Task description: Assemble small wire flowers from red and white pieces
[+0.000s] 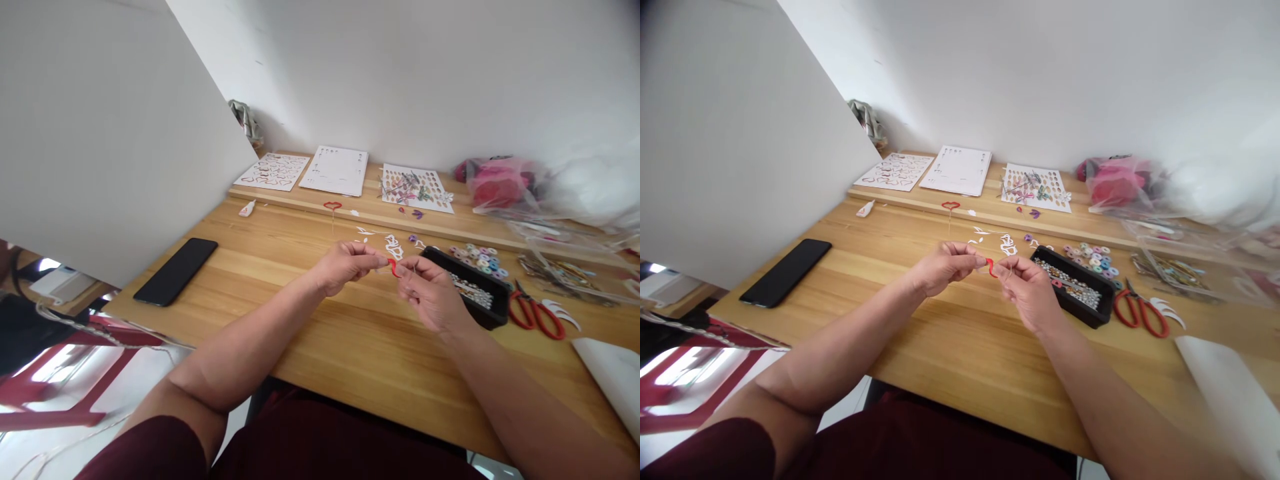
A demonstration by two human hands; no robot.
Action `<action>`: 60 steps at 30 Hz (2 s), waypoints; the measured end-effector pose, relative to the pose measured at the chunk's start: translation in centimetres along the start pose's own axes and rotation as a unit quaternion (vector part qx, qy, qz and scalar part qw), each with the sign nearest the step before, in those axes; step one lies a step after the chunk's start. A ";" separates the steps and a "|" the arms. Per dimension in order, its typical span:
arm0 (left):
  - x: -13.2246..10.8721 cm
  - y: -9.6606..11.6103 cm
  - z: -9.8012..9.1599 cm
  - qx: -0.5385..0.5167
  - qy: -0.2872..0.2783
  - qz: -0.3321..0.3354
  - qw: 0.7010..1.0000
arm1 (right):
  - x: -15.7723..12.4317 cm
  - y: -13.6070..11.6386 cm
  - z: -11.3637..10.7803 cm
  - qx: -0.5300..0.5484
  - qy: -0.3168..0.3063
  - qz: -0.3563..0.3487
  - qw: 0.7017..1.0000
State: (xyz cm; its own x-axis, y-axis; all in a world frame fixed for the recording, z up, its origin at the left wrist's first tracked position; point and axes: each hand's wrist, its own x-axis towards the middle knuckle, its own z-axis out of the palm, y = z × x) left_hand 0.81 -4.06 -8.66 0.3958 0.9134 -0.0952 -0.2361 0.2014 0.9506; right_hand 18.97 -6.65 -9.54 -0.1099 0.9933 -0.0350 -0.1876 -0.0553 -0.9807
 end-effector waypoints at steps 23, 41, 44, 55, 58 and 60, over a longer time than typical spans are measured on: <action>-0.8 0.3 0.6 0.164 -0.046 -0.033 0.985 | 0.4 -1.6 -2.4 -0.381 0.006 -0.258 0.888; 0.1 -1.2 -0.1 0.286 -0.035 0.072 0.955 | -1.3 -2.4 -0.9 -0.535 -0.022 -0.339 0.773; 0.0 -1.1 -0.2 0.278 -0.063 0.076 0.956 | -1.1 -2.7 -1.2 -0.503 -0.005 -0.287 0.816; -0.4 -0.2 0.0 0.144 -0.120 0.090 0.978 | 1.0 -1.2 -2.3 -0.227 -0.041 -0.015 0.973; -0.5 -0.1 0.2 0.101 -0.102 0.084 0.986 | 1.0 -1.0 -2.0 -0.131 -0.059 0.059 0.988; -0.5 0.0 0.3 0.082 -0.070 0.083 0.991 | 0.9 -1.0 -1.8 -0.092 -0.058 0.084 0.990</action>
State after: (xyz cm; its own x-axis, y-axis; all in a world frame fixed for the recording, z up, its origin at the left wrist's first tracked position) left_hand 0.87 -4.59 -8.49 0.4859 0.8685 0.0981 -0.1660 -0.0185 0.9860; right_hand 20.87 -5.51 -8.90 -0.2388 0.9524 -0.1893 0.0230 -0.1893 -0.9816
